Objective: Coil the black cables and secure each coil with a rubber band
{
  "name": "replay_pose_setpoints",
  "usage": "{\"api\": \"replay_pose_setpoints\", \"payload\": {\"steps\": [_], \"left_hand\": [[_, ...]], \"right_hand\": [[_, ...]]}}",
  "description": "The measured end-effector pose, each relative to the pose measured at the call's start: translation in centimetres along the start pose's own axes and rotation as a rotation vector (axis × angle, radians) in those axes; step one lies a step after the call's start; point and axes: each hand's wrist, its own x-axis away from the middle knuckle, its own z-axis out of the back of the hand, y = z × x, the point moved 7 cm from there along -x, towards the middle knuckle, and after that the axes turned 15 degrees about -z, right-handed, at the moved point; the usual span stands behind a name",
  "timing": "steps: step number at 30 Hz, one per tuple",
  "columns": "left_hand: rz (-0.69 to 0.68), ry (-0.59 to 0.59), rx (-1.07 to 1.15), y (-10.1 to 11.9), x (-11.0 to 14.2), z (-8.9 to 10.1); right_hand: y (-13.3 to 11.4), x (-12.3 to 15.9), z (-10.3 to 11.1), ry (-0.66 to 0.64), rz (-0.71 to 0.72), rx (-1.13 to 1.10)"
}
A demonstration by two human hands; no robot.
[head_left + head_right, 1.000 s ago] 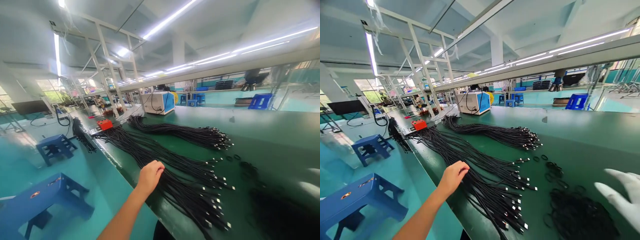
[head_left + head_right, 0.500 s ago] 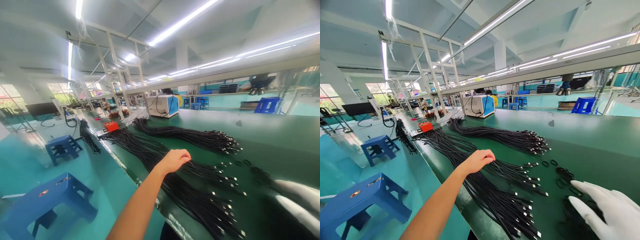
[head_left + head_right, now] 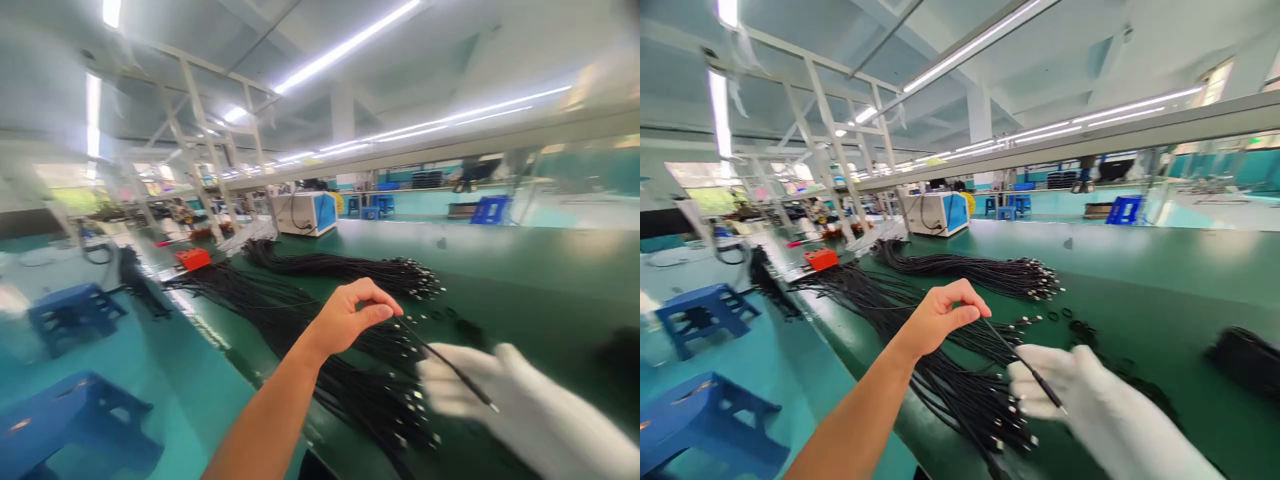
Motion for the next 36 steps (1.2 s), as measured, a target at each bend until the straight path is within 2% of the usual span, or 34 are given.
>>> {"api": "replay_pose_setpoints", "payload": {"steps": [1, 2, 3, 6, 9, 13, 16, 21, 23, 25, 28, 30, 32, 34, 36], "left_hand": [[-0.004, -0.041, -0.072, 0.2, -0.3, -1.2], [-0.014, -0.077, -0.167, 0.4, -0.5, -2.3], [-0.031, -0.113, -0.266, 0.6, -0.6, -3.4], [-0.081, -0.311, -0.401, 0.8, -0.5, -6.7], [-0.097, -0.51, -0.255, 1.2, 0.0, -9.3], [-0.121, -0.593, -0.117, 2.0, -0.1, -10.7], [-0.158, -0.61, -0.077, 2.2, -0.5, -11.2], [-0.182, -0.564, -0.061, 2.2, -0.6, -11.9], [-0.199, -0.521, -0.076, 1.9, -0.4, -12.2], [-0.211, -0.459, -0.1, 1.2, -0.1, -12.4], [-0.137, -0.373, -0.265, -1.5, 0.9, -12.0], [-0.049, -0.348, -0.469, -3.7, 2.1, -11.2], [-0.022, -0.349, -0.643, -5.1, 3.7, -10.7], [-0.121, -0.354, -0.736, -5.0, 5.5, -11.0], [-0.302, -0.331, -0.814, -3.4, 7.5, -11.9]], "right_hand": [[-0.1, 0.2, -2.7, -0.294, -0.082, -0.275], [-0.2, 0.6, -4.8, -0.52, -0.144, -0.437], [0.1, 0.7, -5.9, -0.611, -0.204, -0.54], [1.7, 0.3, -6.6, -0.732, -0.292, -0.778], [3.0, 0.5, -7.0, -0.872, -0.35, -0.87], [3.4, 1.1, -7.4, -1.014, -0.371, -0.893], [3.5, 1.3, -7.4, -1.073, -0.351, -0.925], [4.8, 1.2, -7.7, -1.042, -0.378, -0.945], [5.3, 1.1, -7.8, -0.971, -0.396, -0.938], [5.1, 0.9, -7.1, -0.875, -0.35, -0.929], [3.5, 1.1, -4.4, -0.748, -0.182, -0.909], [2.2, 1.0, -1.5, -0.615, -0.085, -0.933], [1.0, 0.9, 1.5, -0.468, -0.011, -1.015], [-0.3, 0.8, 3.8, -0.383, 0.06, -1.12], [-1.3, 0.5, 5.0, -0.378, 0.131, -1.191]]}}
